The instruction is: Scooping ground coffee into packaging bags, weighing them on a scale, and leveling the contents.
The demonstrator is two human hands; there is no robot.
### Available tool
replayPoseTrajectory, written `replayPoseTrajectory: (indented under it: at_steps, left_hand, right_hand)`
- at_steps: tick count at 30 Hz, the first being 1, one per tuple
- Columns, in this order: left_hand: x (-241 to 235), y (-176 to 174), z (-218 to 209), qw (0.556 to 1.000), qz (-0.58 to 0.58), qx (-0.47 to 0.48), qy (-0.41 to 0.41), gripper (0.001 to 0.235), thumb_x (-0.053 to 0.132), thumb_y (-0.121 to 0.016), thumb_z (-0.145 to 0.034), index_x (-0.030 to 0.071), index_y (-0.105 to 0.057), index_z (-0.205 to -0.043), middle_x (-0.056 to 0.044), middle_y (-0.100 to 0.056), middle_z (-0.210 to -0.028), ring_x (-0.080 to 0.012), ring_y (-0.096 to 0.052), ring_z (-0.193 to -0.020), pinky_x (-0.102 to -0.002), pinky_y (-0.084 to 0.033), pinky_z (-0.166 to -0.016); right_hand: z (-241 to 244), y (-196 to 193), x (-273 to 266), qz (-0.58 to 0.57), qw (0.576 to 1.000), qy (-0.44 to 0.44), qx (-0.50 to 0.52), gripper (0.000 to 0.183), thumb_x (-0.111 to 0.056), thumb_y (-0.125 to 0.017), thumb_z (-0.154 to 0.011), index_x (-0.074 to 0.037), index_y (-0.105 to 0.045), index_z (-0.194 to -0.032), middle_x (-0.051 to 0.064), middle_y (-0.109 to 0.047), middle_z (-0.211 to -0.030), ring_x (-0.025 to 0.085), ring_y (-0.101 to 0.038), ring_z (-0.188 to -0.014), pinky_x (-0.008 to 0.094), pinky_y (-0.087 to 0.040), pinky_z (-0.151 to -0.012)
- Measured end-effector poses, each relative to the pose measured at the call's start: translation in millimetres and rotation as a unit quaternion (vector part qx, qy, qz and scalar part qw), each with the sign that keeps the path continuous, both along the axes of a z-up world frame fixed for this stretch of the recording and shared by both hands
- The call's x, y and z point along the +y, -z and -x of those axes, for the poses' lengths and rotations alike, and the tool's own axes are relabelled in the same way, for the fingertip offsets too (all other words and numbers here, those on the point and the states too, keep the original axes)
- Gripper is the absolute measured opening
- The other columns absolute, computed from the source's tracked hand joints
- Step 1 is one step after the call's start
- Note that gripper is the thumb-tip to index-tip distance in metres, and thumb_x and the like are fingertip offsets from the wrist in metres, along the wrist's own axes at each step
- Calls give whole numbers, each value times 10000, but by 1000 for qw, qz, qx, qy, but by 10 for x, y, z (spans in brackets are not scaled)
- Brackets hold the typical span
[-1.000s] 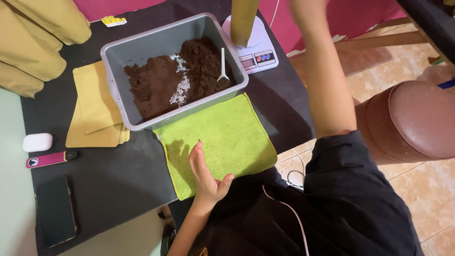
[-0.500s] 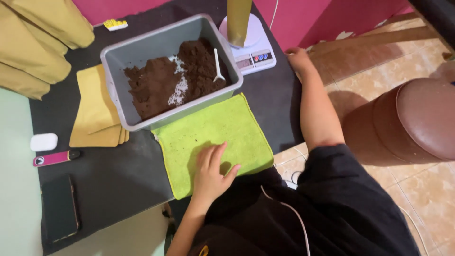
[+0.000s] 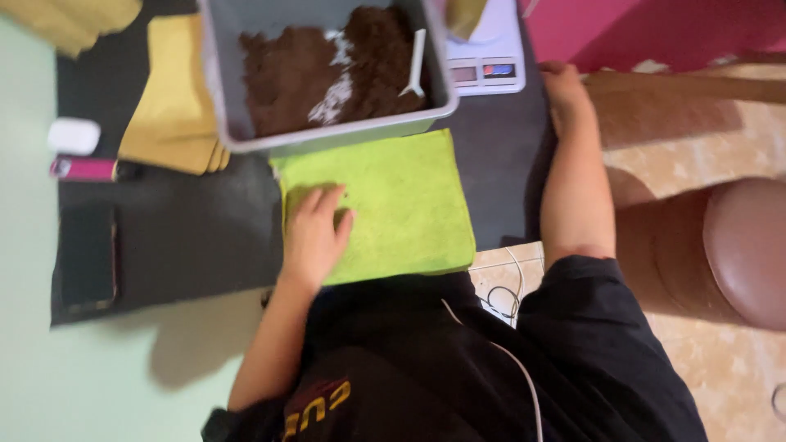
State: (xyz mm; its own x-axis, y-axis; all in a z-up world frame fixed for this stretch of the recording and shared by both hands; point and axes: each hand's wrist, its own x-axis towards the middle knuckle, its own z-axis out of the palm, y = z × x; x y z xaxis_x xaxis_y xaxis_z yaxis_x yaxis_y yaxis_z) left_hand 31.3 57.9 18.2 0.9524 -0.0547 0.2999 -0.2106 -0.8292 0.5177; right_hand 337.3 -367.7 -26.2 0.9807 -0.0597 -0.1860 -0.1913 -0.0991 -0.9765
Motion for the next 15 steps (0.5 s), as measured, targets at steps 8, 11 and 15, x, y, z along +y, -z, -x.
replayPoseTrajectory:
  at_steps: [8, 11, 15]
  left_hand:
    - [43, -52, -225, 993, -85, 77, -11, 259, 188, -700, -958, 72, -761, -1182, -99, -733, -1114, -283, -689, -1025, -441, -573, -814]
    - [36, -90, -268, 993, -94, 76, -5, 159, 158, -715, -942, 100, -810, -1057, -66, -763, -1014, -270, -688, -991, -431, -588, -789]
    - [104, 37, -335, 997, -73, 7, 7, 161, 97, -717, -905, 149, -793, -774, -8, -723, -774, -230, -651, -750, -397, -536, -628]
  right_hand:
    - [-188, 14, -180, 214, 975, -31, 48, 347, -101, -484, -932, -154, -726, -1175, 51, -762, -996, 156, -709, -847, 324, -600, -713]
    - [-23, -235, -39, 225, 972, -41, 57, 307, -124, -488, -996, -118, -709, -1209, 77, -754, -1034, 201, -727, -893, 339, -638, -776]
    - [108, -378, 82, 171, 982, -6, 79, 307, -93, -494, -930, -182, -745, -1083, 15, -740, -853, 129, -680, -716, 294, -576, -629]
